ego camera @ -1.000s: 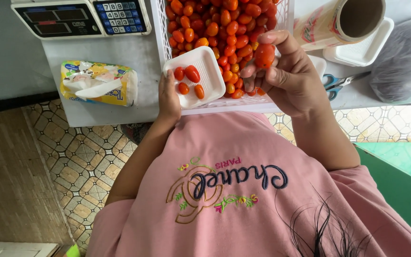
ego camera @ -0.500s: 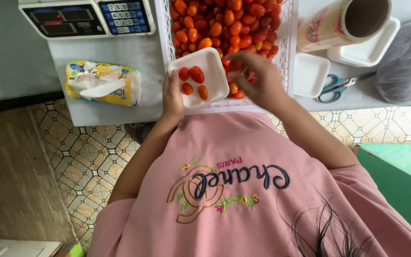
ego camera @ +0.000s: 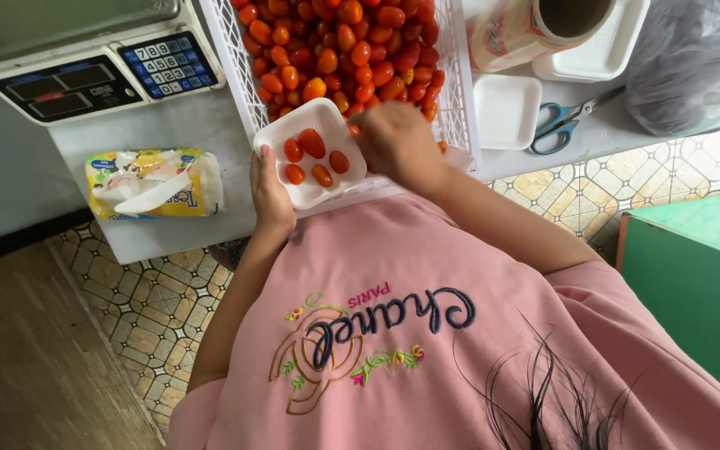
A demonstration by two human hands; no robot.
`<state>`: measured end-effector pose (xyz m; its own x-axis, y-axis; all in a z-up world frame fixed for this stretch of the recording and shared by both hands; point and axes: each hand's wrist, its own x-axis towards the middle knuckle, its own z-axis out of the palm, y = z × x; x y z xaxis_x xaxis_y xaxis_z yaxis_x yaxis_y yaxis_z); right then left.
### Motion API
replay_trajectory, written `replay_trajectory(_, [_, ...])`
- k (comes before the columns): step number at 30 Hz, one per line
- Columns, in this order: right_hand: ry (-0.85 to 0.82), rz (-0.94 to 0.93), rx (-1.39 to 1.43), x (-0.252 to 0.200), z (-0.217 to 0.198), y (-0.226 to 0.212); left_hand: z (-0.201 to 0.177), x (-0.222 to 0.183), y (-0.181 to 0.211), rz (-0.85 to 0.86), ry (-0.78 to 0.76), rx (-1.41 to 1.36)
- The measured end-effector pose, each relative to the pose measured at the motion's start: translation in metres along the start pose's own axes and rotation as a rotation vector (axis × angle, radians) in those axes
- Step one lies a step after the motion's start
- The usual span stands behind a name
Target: Sorting and packing cherry tomatoes from a large crate into small foam trays.
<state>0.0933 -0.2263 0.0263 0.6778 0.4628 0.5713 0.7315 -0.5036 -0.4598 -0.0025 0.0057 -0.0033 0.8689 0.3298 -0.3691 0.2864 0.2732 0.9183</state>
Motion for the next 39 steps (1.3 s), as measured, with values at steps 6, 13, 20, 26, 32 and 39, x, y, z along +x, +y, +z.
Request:
replay_trajectory(6, [-0.385, 0.297, -0.352, -0.007, 0.006, 0.091, 0.021, -0.006, 0.026, -0.123, 0.134, -0.095])
replay_trajectory(13, [-0.264, 0.327, -0.218, 0.012, -0.005, 0.095, 0.016, -0.006, 0.023, -0.118, 0.161, -0.059])
replay_trajectory(20, [-0.172, 0.725, 1.284, 0.079, -0.105, 0.020, 0.025, -0.009, 0.036, -0.119, 0.115, -0.026])
replay_trajectory(26, [-0.171, 0.690, 1.560, 0.088, -0.141, -0.001, 0.030, -0.014, 0.048, -0.101, 0.097, 0.018])
replay_trajectory(32, [-0.065, 0.877, 1.862, 0.080, -0.147, 0.000, 0.031, -0.014, 0.045, -0.142, 0.131, -0.053])
replay_trajectory(39, [-0.129, 0.871, 2.019, 0.072, -0.152, 0.001, 0.033, -0.015, 0.051, -0.192, 0.152, -0.039])
